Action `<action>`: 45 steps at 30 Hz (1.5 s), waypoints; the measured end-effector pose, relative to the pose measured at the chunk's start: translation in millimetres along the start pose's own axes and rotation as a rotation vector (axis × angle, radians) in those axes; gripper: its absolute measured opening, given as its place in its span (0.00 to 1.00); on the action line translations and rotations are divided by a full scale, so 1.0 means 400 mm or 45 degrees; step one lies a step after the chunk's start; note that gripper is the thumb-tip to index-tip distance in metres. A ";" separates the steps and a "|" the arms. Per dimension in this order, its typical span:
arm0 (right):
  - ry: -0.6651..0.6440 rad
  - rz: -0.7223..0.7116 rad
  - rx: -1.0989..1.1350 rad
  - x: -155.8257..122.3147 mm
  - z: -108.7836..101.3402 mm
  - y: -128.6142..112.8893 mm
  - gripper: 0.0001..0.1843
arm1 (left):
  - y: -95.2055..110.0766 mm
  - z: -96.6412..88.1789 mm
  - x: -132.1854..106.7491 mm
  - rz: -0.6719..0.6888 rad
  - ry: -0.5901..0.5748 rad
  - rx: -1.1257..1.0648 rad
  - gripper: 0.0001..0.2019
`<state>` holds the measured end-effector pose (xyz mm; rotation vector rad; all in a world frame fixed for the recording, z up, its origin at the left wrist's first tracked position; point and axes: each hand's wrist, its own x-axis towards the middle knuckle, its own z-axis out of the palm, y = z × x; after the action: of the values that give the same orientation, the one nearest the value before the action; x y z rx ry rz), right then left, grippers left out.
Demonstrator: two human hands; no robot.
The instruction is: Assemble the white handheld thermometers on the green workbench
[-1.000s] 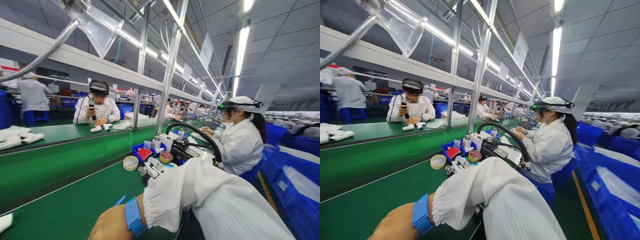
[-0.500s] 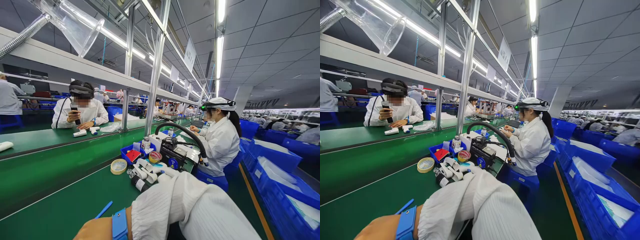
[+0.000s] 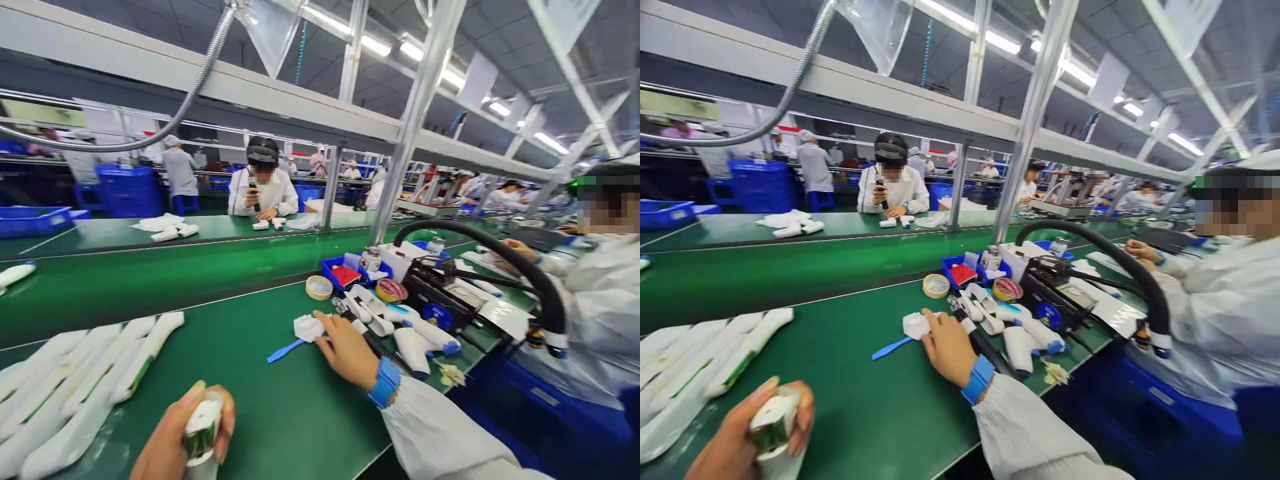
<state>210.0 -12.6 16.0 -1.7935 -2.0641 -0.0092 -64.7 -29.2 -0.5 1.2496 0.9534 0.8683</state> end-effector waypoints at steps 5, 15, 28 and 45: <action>0.145 -0.240 0.410 -0.024 -0.053 -0.114 0.18 | 0.076 0.082 -0.008 -0.101 -0.107 -0.402 0.25; -0.407 -0.639 1.244 -0.012 -0.033 -0.289 0.21 | 0.047 0.118 -0.012 -0.232 -0.481 -0.853 0.27; -0.041 -0.331 1.491 -0.001 -0.055 -0.281 0.19 | 0.080 0.110 -0.035 -0.083 -0.304 -0.063 0.16; 0.337 -0.119 1.729 0.078 0.024 -0.382 0.24 | 0.029 0.144 0.057 0.335 0.257 -0.064 0.08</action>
<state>59.0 -7.1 55.5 -0.7623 -1.3044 0.8485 -3.0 -27.7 12.3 1.2788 0.9310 1.2363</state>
